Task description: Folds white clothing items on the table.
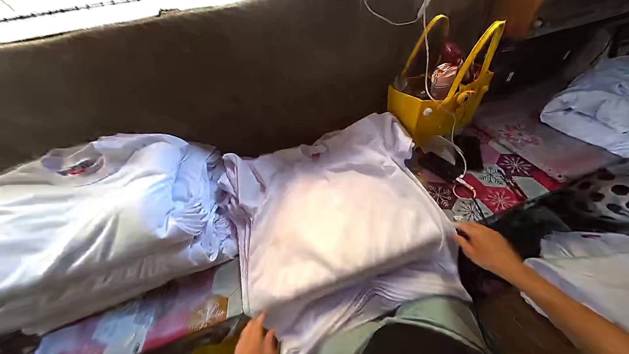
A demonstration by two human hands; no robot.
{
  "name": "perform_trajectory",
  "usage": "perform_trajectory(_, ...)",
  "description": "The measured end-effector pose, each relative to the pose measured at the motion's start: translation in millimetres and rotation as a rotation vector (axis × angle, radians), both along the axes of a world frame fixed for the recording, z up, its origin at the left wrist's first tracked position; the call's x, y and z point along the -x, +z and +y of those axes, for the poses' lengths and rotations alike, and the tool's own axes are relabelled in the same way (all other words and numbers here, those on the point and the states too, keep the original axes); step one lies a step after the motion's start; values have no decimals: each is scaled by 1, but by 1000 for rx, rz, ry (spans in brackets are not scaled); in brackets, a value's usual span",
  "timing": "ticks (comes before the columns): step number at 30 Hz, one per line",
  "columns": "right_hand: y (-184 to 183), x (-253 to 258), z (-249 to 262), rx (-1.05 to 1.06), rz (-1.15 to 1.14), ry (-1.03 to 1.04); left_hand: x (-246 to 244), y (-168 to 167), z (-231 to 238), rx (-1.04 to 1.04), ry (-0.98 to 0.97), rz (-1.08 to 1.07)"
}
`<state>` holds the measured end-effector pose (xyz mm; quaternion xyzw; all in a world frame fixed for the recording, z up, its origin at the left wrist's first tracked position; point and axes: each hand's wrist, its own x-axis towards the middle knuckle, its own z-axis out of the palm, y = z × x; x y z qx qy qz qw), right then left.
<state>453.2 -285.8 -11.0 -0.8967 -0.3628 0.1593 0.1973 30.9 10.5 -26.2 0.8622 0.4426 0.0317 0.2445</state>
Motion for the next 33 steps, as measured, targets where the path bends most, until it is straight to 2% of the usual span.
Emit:
perform_trajectory(2, -36, -8, 72, -146, -16, 222, -75, -42, 27, -134, -225, -211)
perform_trajectory(4, -68, -28, 136, -63, -43, 401, -141, -71, 65, -192, -339, -158)
perform_trajectory(5, -77, -42, 160, -26, -108, 385, -161, -79, 88, -253, -315, -88)
perform_trajectory(7, -89, -75, 186, -71, -229, 135, -172, -82, 127, -363, -120, -55)
perform_trajectory(9, -87, -102, 191, -162, -256, -202, -157, -81, 152, -429, 187, -107)
perform_trajectory(11, -76, -116, 184, -191, -132, -397, -135, -72, 160, -336, 489, -183)
perform_trajectory(13, -66, -119, 178, -173, 0, -410, -118, -59, 161, -183, 652, -147)
perform_trajectory(16, -43, -136, 185, -168, 391, -427, -108, -41, 178, 162, 589, -5)
perform_trajectory(19, -39, -156, 210, -291, 894, -466, -119, -37, 213, 561, 639, -182)
perform_trajectory(22, -46, -173, 243, -420, 995, -487, -166, -32, 230, 593, 731, -524)
perform_trajectory(26, -48, -166, 246, -418, 897, -504, -183, -49, 241, 488, 726, -715)
perform_trajectory(28, -31, -147, 240, -458, 783, -536, -175, -41, 224, 494, 716, -816)
perform_trajectory(31, 46, -112, 213, -605, 695, -534, -145, 24, 179, 504, 687, -911)
perform_trajectory(33, 98, -93, 163, -758, 651, -406, -99, 73, 146, 502, 596, -1023)
